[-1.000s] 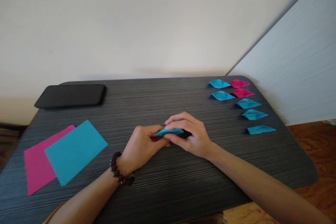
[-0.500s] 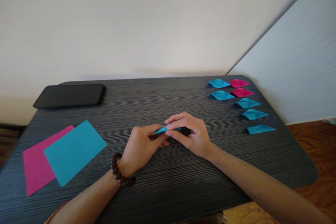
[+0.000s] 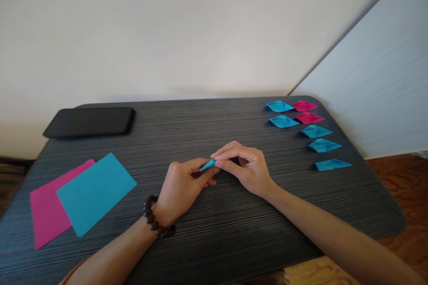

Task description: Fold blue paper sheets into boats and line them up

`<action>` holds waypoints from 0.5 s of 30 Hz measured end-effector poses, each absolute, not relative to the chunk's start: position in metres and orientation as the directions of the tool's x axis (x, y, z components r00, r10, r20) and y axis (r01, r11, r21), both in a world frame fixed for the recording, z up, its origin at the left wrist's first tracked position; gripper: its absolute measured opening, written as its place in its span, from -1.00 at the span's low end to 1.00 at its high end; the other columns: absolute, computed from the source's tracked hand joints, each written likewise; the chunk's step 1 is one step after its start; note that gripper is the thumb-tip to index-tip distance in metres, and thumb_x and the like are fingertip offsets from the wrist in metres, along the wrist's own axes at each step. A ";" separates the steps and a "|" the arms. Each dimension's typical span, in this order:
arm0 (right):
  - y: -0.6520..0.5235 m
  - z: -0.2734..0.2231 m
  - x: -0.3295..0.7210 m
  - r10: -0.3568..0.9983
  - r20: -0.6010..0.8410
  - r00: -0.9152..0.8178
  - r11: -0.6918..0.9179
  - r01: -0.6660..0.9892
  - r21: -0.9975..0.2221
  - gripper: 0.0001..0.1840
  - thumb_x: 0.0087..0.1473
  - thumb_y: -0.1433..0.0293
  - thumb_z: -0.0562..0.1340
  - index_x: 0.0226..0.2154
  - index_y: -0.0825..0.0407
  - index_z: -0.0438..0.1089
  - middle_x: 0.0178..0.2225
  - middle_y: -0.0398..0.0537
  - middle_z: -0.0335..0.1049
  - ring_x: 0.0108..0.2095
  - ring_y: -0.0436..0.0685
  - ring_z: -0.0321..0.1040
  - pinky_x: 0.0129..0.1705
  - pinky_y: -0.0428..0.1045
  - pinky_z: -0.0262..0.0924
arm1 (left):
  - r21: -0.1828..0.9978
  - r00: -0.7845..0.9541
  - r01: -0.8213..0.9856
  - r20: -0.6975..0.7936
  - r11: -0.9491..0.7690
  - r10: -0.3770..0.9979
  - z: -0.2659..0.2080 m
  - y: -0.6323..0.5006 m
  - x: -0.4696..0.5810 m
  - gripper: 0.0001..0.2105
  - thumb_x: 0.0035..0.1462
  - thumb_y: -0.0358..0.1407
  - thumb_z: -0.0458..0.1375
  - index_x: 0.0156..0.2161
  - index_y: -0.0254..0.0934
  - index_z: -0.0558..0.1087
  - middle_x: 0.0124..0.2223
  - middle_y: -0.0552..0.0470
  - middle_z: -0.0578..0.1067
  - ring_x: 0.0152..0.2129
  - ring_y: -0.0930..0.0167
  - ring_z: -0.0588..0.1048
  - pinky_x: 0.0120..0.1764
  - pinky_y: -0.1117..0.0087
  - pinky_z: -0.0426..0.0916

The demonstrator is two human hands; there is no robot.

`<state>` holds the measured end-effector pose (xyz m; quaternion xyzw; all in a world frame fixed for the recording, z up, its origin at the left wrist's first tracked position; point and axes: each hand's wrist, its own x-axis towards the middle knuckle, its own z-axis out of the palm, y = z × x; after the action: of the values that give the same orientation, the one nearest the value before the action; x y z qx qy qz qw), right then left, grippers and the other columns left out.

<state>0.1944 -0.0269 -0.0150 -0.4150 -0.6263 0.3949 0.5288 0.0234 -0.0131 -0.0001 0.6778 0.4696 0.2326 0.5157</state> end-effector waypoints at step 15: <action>-0.026 -0.022 0.194 0.988 0.154 0.008 0.154 -0.097 -0.983 -0.79 -0.18 0.44 0.39 -0.44 0.01 0.36 -0.43 -0.18 0.51 -0.37 0.03 0.45 -0.23 -0.03 0.29 | 0.881 0.548 0.459 -0.181 -0.113 0.817 0.000 -0.010 0.020 -0.72 0.18 -0.17 0.02 -0.26 -0.30 0.50 -0.47 0.04 0.57 -0.59 0.48 0.48 -0.50 0.53 0.36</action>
<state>0.1936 -0.0256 -0.0219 -0.4350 -0.5120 0.4833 0.5612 0.0200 -0.0095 0.0001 0.7243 0.4404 0.1788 0.4994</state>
